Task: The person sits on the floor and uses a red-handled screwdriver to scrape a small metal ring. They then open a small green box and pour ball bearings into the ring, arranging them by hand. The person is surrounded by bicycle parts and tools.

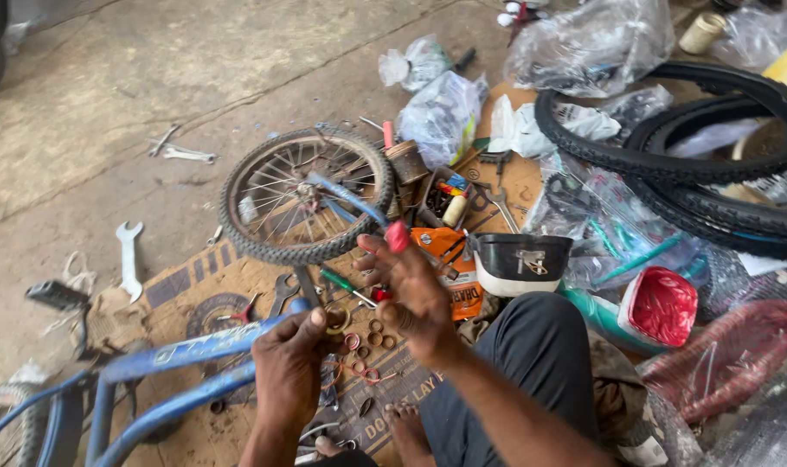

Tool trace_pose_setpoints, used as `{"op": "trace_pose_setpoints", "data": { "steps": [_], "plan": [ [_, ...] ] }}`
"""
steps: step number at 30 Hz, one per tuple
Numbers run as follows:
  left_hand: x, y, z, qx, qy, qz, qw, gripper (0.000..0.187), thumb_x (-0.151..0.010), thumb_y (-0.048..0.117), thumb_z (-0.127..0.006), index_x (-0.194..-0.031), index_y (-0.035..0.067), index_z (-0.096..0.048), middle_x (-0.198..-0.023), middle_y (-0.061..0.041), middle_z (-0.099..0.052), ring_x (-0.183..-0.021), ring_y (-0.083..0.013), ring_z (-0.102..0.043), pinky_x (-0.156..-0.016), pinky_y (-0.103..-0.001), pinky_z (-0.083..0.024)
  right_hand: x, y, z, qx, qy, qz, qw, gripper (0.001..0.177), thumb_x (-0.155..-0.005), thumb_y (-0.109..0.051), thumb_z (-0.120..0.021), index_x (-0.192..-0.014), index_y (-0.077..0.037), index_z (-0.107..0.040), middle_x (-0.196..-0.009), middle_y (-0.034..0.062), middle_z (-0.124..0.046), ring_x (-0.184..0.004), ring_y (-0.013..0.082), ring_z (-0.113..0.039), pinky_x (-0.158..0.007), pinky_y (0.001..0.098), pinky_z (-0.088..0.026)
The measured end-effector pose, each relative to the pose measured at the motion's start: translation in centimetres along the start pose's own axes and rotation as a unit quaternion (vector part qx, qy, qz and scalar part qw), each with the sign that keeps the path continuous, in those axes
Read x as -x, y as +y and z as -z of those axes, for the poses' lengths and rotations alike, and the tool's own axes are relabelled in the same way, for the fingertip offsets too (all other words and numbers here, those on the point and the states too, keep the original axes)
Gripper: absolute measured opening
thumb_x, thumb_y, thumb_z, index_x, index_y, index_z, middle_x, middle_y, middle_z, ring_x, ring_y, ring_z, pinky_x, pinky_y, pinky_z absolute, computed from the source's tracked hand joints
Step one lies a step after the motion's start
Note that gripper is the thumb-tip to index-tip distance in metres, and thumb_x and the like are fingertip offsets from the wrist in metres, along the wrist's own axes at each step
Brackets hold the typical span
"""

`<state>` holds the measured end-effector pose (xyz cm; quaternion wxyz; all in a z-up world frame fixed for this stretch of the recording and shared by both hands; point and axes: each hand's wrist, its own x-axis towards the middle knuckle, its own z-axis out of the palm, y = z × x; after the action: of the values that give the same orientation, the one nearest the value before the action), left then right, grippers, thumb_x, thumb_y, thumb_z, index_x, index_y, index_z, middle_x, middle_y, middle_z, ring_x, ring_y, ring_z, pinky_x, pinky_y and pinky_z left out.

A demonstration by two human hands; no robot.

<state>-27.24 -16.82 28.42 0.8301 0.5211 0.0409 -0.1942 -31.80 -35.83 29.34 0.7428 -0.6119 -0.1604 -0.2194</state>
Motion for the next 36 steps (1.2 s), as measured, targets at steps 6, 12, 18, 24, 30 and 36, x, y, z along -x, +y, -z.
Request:
{"op": "trace_pose_setpoints", "data": {
  "steps": [6,12,18,24,30,36],
  "plan": [
    [0.9,0.0,1.1,0.148,-0.044,-0.009,0.988,0.032,-0.101,0.021,-0.067,-0.101,-0.011,-0.070,-0.089,-0.019,-0.072,-0.070,-0.0244,-0.068,-0.067,-0.036,-0.060,2.5,1.7,-5.0,-0.128,-0.013,0.002,0.992,0.069,-0.107,-0.062,-0.056,-0.162,-0.022,-0.045,-0.175,0.0096,-0.032,-0.157,0.0268,-0.037,-0.129,0.0452,-0.036],
    [2.5,0.5,1.6,0.262,-0.095,-0.018,0.960,0.030,-0.101,0.026,-0.063,-0.100,-0.004,-0.068,-0.093,-0.014,-0.073,-0.080,-0.0228,-0.069,-0.070,-0.035,-0.058,3.4,2.4,-6.9,-0.284,-0.039,-0.039,0.957,0.073,-0.106,-0.069,-0.046,-0.163,-0.024,-0.046,-0.178,0.0074,-0.028,-0.154,0.0247,-0.038,-0.118,0.0412,-0.039],
    [2.7,0.7,1.7,0.263,-0.074,0.000,0.962,0.028,-0.104,0.025,-0.066,-0.097,-0.002,-0.069,-0.091,-0.011,-0.071,-0.081,-0.0206,-0.067,-0.074,-0.035,-0.058,3.6,3.0,-7.7,-0.279,-0.038,-0.059,0.958,0.073,-0.106,-0.070,-0.045,-0.161,-0.023,-0.047,-0.177,0.0129,-0.028,-0.148,0.0234,-0.042,-0.110,0.0326,-0.040],
    [2.7,1.0,1.7,0.298,-0.092,0.018,0.950,0.030,-0.101,0.026,-0.066,-0.096,-0.003,-0.069,-0.092,-0.012,-0.074,-0.077,-0.0211,-0.071,-0.071,-0.034,-0.060,3.7,3.9,-7.8,-0.282,-0.037,-0.072,0.956,0.073,-0.108,-0.066,-0.046,-0.161,-0.017,-0.045,-0.178,0.0165,-0.027,-0.155,0.0269,-0.038,-0.120,0.0373,-0.037],
    [2.6,1.3,1.6,0.288,-0.074,0.020,0.955,0.027,-0.100,0.021,-0.066,-0.101,-0.005,-0.070,-0.093,-0.015,-0.074,-0.080,-0.0225,-0.072,-0.076,-0.035,-0.062,4.2,5.0,-8.0,-0.300,-0.038,-0.097,0.948,0.073,-0.105,-0.064,-0.048,-0.160,-0.015,-0.043,-0.177,0.0151,-0.024,-0.157,0.0245,-0.035,-0.127,0.0383,-0.032],
    [2.6,1.3,2.0,0.278,-0.073,0.004,0.958,0.024,-0.099,0.018,-0.068,-0.101,-0.006,-0.070,-0.094,-0.014,-0.074,-0.081,-0.0237,-0.072,-0.074,-0.036,-0.061,4.3,4.8,-7.7,-0.239,-0.032,0.000,0.971,0.068,-0.114,-0.064,-0.047,-0.157,-0.011,-0.051,-0.164,0.0159,-0.041,-0.137,0.0219,-0.049,-0.113,0.0345,-0.039]
  ]
}}
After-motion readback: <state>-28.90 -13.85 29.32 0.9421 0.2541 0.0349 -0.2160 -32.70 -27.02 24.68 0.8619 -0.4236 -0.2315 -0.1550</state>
